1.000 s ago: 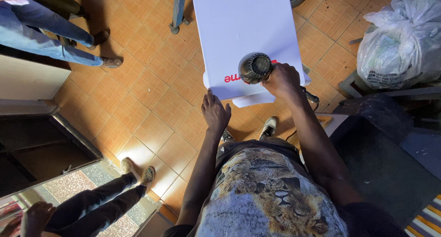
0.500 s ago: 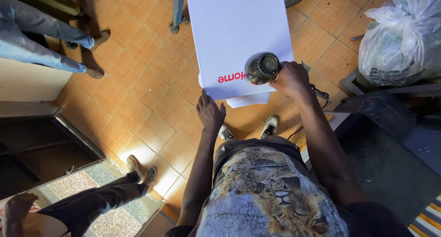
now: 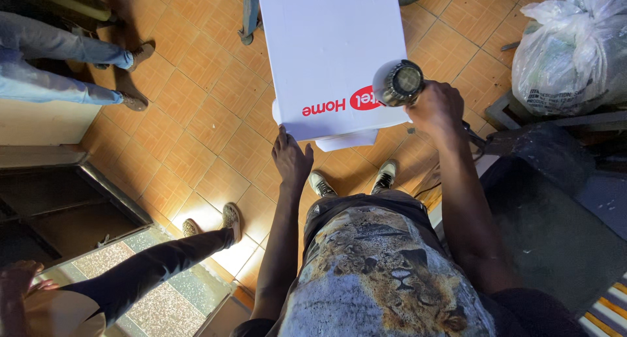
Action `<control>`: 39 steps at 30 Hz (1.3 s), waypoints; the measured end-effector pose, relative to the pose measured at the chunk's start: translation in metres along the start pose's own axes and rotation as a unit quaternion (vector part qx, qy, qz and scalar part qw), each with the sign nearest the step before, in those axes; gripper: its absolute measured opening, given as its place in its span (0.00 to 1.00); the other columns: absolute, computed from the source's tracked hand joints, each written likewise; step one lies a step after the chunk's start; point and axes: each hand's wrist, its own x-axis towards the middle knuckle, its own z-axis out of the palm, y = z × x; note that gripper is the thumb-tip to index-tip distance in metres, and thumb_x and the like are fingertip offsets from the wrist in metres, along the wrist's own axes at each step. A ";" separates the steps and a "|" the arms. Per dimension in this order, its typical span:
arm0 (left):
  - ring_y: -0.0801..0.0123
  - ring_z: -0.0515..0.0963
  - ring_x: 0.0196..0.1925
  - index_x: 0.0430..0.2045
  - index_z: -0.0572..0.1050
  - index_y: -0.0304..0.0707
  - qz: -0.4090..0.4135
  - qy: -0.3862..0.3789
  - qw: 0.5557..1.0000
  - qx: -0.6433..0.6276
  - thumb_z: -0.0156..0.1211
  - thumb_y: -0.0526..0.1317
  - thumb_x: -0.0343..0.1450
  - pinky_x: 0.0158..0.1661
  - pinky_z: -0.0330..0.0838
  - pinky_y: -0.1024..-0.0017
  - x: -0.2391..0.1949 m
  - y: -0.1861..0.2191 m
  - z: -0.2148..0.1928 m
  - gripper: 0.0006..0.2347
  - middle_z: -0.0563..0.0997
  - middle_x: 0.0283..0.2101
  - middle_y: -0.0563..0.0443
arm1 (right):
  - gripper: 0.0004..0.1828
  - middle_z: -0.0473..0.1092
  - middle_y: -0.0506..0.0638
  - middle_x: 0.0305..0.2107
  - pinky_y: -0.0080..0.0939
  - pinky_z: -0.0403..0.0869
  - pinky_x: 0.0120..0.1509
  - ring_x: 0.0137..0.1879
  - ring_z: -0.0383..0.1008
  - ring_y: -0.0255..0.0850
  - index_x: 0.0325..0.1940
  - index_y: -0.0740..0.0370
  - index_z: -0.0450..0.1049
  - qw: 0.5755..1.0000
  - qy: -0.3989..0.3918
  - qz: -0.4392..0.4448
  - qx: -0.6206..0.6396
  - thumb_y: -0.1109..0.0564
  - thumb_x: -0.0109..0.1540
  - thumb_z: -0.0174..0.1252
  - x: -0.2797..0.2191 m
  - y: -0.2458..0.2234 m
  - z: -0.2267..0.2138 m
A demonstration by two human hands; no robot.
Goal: The person uses a hair dryer to dry the surface of white cardboard boxes labeled 'itel Home' placed on a table. The person repeatedly directs the hot air onto the box surface while holding it steady with the other hand. The task is performed one box at a time in a repetitive manner.
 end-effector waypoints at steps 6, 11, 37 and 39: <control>0.51 0.77 0.59 0.49 0.76 0.21 -0.001 0.008 1.000 0.001 0.69 0.47 0.60 0.55 0.71 0.57 0.000 0.005 0.000 0.28 0.73 0.63 0.37 | 0.20 0.78 0.72 0.36 0.68 0.77 0.52 0.50 0.78 0.72 0.46 0.67 0.81 0.999 0.000 0.032 -0.004 0.49 0.59 0.64 -0.017 -0.003 -0.008; 0.52 0.77 0.59 0.50 0.76 0.22 -0.001 0.002 1.000 -0.007 0.68 0.48 0.60 0.55 0.71 0.57 0.001 -0.002 0.002 0.29 0.73 0.62 0.39 | 0.20 0.78 0.71 0.38 0.67 0.77 0.54 0.51 0.78 0.72 0.46 0.68 0.81 0.999 -0.021 0.005 0.027 0.49 0.59 0.64 -0.024 -0.032 0.011; 0.53 0.77 0.59 0.50 0.78 0.28 -0.008 0.004 0.999 -0.034 0.67 0.48 0.62 0.56 0.70 0.59 -0.001 -0.018 0.007 0.26 0.74 0.64 0.44 | 0.15 0.78 0.69 0.37 0.67 0.77 0.55 0.50 0.79 0.69 0.43 0.67 0.80 0.985 -0.038 -0.166 0.040 0.53 0.59 0.62 -0.018 -0.139 0.063; 0.52 0.77 0.59 0.50 0.78 0.27 -0.013 0.011 0.998 -0.053 0.68 0.46 0.62 0.56 0.70 0.58 -0.001 -0.017 0.006 0.25 0.74 0.65 0.44 | 0.15 0.78 0.67 0.35 0.67 0.77 0.55 0.50 0.79 0.68 0.42 0.66 0.80 0.982 -0.052 -0.181 0.019 0.51 0.60 0.61 -0.019 -0.132 0.065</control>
